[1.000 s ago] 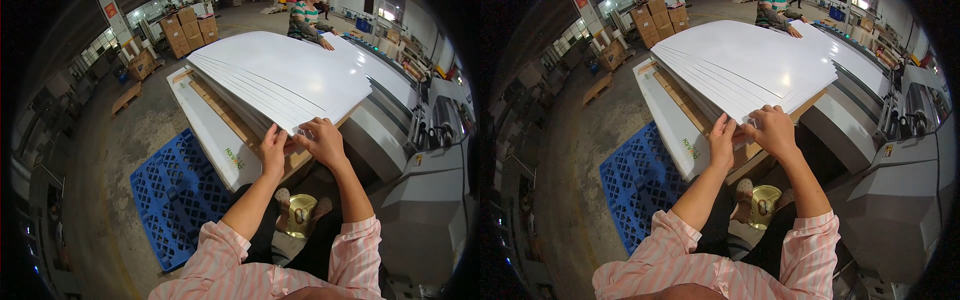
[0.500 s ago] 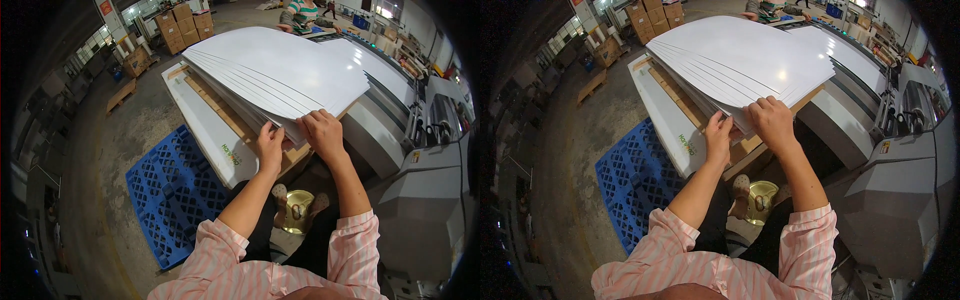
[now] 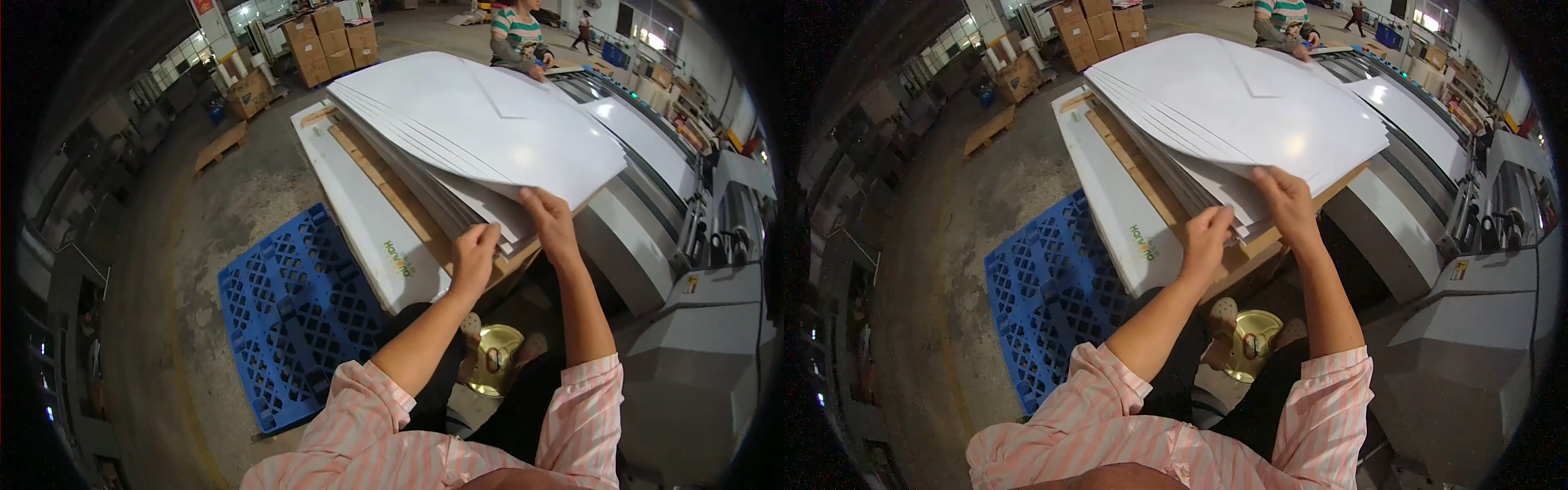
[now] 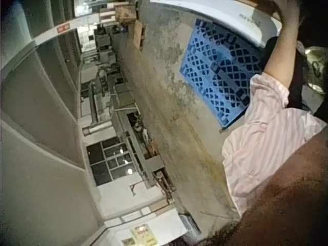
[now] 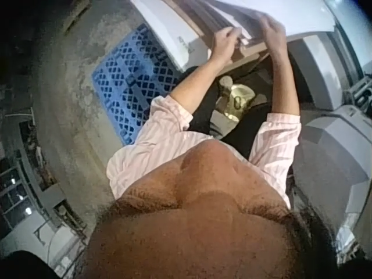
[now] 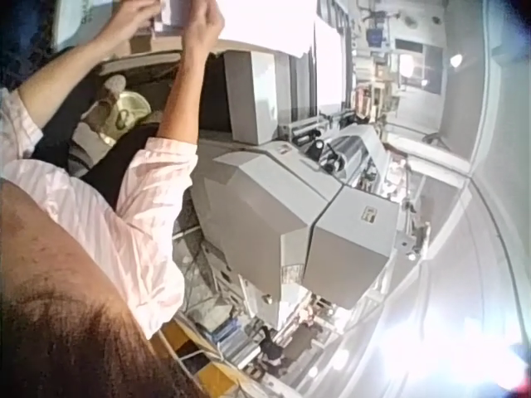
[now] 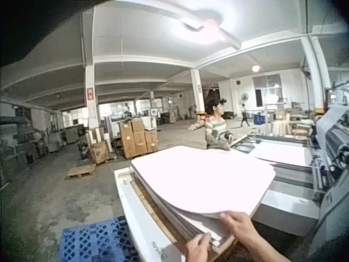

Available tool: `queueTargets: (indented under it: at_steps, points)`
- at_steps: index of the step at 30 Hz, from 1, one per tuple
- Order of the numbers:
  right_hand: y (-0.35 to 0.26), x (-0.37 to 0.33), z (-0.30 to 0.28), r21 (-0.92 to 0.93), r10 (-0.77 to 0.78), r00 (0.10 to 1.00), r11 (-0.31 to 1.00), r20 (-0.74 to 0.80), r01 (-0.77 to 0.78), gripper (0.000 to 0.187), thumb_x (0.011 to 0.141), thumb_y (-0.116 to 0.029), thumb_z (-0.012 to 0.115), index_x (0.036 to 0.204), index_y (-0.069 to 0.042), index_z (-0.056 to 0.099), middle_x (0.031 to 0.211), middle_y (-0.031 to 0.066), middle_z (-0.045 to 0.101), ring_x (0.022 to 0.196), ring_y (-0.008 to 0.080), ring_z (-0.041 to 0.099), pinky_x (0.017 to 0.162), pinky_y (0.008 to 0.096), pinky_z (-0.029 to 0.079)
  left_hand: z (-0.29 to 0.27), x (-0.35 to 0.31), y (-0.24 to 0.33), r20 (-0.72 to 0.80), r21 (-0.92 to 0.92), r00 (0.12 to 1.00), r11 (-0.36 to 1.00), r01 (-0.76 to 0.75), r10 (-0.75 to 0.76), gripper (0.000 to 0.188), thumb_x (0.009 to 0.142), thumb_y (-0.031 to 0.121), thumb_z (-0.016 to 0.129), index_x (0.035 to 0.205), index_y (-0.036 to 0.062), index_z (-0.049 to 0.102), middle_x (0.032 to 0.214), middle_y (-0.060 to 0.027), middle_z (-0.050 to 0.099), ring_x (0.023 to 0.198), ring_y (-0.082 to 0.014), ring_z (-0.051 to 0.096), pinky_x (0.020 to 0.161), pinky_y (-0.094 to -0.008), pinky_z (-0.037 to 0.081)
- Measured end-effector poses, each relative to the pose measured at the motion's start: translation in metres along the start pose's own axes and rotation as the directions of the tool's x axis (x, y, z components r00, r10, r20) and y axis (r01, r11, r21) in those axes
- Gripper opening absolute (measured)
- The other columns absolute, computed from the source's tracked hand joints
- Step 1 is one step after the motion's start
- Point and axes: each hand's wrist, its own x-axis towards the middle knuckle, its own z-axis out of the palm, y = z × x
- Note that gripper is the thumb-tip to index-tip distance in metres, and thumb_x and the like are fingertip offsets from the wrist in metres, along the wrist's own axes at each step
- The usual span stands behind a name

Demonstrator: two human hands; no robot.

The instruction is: The recorder sorts and aligns large white paper sheets before feeding them into an industrial processing machine.

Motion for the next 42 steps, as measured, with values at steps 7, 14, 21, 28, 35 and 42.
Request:
queueTargets:
  at_steps: [7,14,21,28,35,42]
  points:
    - [-0.023,-0.003,0.012,0.317,-0.055,0.932,0.932,-0.357,0.176,0.032,0.088,-0.028,0.056,0.098,0.002,0.064,0.088,0.0023,0.062,0.079,0.0103,0.051,0.073,0.0230,0.039,-0.001,-0.003,0.011,-0.030,-0.069,0.999,0.997,0.036,-0.038,0.021,0.080,0.012,0.057,0.069,-0.0039,0.049,0.063,-0.0047,0.045,0.060,-0.0088,0.043,0.054,-0.0265,0.036]
    - [0.001,-0.008,0.015,-0.382,-0.339,0.940,0.865,0.033,0.325,0.019,0.085,-0.016,0.058,0.098,-0.004,0.065,0.085,0.0135,0.064,0.078,0.0255,0.061,0.069,0.0309,0.047,-0.009,0.005,-0.018,0.105,0.005,0.994,1.000,0.006,-0.006,0.009,0.084,0.011,0.055,0.085,0.0023,0.058,0.074,0.0036,0.052,0.070,-0.0046,0.047,0.062,-0.0213,0.039]
    - [0.000,-0.012,0.005,-0.385,-0.474,0.842,0.749,0.257,0.539,0.030,0.085,-0.027,0.056,0.103,-0.003,0.062,0.104,0.0126,0.061,0.097,0.0282,0.054,0.083,0.0351,0.043,-0.005,-0.001,0.003,0.063,-0.069,0.998,0.997,0.029,-0.024,0.031,0.088,0.026,0.054,0.100,-0.0021,0.057,0.088,-0.0053,0.055,0.078,-0.0115,0.050,0.069,-0.0253,0.042]
    - [0.007,0.003,0.019,-0.042,-0.129,0.983,0.991,-0.127,0.125,0.038,0.087,-0.035,0.058,0.092,0.002,0.064,0.089,0.0068,0.062,0.081,0.0131,0.056,0.071,0.0245,0.044,-0.002,0.000,0.008,0.054,0.028,0.999,1.000,-0.006,0.005,0.033,0.088,0.023,0.055,0.111,-0.0003,0.058,0.091,-0.0044,0.057,0.073,-0.0082,0.052,0.064,-0.0230,0.043]
    - [0.005,0.006,0.016,0.026,-0.219,0.917,0.970,-0.334,0.241,0.027,0.089,-0.023,0.056,0.097,0.001,0.064,0.087,0.0071,0.064,0.081,0.0160,0.058,0.070,0.0275,0.047,-0.001,0.002,-0.001,0.048,0.156,0.988,0.976,-0.154,0.148,0.019,0.079,0.006,0.058,0.097,0.0013,0.065,0.080,-0.0079,0.056,0.065,-0.0119,0.053,0.059,-0.0253,0.043]
    - [0.010,-0.008,0.018,-0.585,-0.524,0.826,0.610,0.208,0.535,0.021,0.079,-0.009,0.062,0.099,-0.007,0.064,0.098,0.0099,0.063,0.087,0.0286,0.059,0.074,0.0347,0.048,-0.011,0.000,0.000,0.091,0.282,0.980,0.939,-0.198,0.180,0.022,0.084,0.010,0.056,0.103,-0.0019,0.060,0.086,-0.0033,0.057,0.074,-0.0087,0.052,0.066,-0.0219,0.042]
